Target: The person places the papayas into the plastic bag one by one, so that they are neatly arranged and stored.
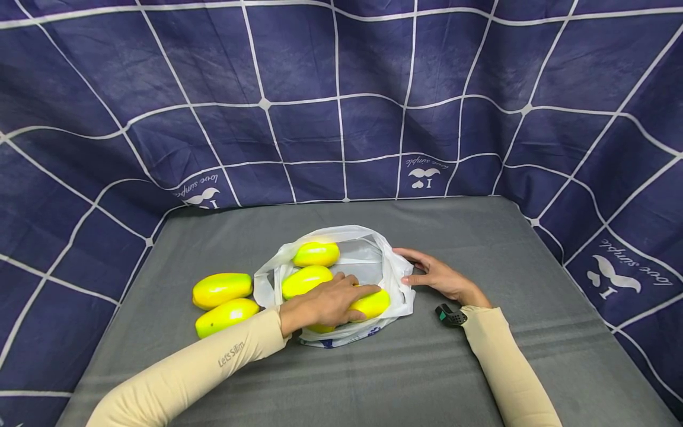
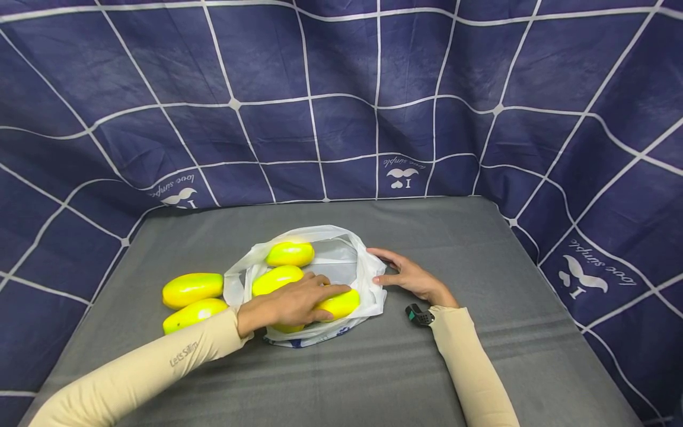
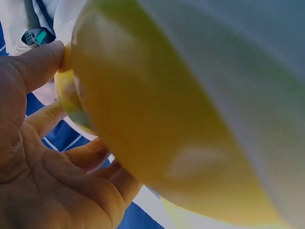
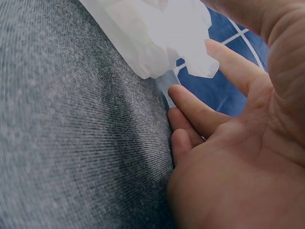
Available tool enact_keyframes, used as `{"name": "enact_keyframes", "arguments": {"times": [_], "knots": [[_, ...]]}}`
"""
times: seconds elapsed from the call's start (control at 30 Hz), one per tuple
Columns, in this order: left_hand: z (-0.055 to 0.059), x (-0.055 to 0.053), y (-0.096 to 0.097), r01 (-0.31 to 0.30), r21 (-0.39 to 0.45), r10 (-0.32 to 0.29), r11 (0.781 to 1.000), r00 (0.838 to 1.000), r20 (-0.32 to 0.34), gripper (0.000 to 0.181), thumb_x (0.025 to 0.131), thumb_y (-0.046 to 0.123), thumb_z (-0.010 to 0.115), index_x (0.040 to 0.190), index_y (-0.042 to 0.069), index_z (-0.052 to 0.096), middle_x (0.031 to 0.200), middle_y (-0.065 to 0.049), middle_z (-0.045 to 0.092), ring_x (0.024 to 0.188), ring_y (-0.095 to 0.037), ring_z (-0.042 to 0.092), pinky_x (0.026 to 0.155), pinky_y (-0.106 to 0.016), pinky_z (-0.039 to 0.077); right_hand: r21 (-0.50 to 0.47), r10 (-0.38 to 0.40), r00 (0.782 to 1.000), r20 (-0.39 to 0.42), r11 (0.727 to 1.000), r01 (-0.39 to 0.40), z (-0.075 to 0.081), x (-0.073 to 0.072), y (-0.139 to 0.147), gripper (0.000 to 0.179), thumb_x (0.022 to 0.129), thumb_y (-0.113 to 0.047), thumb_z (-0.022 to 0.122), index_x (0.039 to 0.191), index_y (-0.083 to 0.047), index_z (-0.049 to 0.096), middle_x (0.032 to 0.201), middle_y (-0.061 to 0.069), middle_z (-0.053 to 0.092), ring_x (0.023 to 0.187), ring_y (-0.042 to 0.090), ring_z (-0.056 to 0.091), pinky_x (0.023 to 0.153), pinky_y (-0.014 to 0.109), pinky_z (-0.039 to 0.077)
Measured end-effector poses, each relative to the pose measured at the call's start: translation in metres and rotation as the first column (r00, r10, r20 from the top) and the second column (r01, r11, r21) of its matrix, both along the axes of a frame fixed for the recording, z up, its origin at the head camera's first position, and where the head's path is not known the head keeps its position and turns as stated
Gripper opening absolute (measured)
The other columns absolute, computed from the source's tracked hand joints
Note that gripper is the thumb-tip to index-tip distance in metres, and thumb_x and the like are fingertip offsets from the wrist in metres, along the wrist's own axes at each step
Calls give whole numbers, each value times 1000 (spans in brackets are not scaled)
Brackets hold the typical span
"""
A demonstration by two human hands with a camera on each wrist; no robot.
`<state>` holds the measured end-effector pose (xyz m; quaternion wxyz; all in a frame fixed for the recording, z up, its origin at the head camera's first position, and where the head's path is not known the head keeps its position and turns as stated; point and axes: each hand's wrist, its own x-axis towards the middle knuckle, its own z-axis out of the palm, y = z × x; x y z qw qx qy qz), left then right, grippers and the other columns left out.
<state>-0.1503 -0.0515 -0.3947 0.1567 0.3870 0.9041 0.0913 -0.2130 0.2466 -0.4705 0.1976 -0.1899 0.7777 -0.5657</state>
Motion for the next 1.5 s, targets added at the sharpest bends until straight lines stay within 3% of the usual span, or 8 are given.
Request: {"name": "enact_keyframes", "arguments": {"times": [0.43,0.97,1.13,1.33,1.5], "knots": [[2,1,1,14,5,-14,1000,1000,19,57,98,37,63,151,25,45,126,-8,58,101,-21,57,83,-34,51,-9,18,1000,3,1000,-17,-2,-1,1,71,88,-16,77,151,-24,45,154,6,44,134,26,43,104,23,38],[6,0,-2,-3,-6,3,1000,1000,4,60,98,40,62,153,26,42,137,-7,55,114,-25,54,96,-40,49,-9,19,1000,-6,1000,-19,-3,-1,1,71,88,-16,77,151,-23,45,154,6,45,134,26,44,103,21,39],[14,5,-9,-7,8,7,1000,999,-46,60,98,41,62,153,26,42,139,-9,53,118,-29,53,99,-41,49,-25,28,1000,-4,999,-28,-3,-1,-1,71,89,-14,76,152,-20,45,154,8,44,134,26,44,103,21,39],[30,13,-25,-9,80,18,997,993,-119,59,99,41,62,152,23,45,143,-12,52,124,-35,51,102,-45,47,-34,24,1000,7,999,-24,-2,0,-1,72,88,-13,77,152,-20,45,155,8,43,137,28,40,103,18,38],[44,19,-44,-34,157,64,987,981,-185,59,99,39,62,152,21,45,146,-13,50,127,-36,51,101,-50,46,-29,20,1000,9,999,-20,-3,-1,0,72,87,-14,78,151,-21,45,156,6,42,139,29,38,104,18,37]]}}
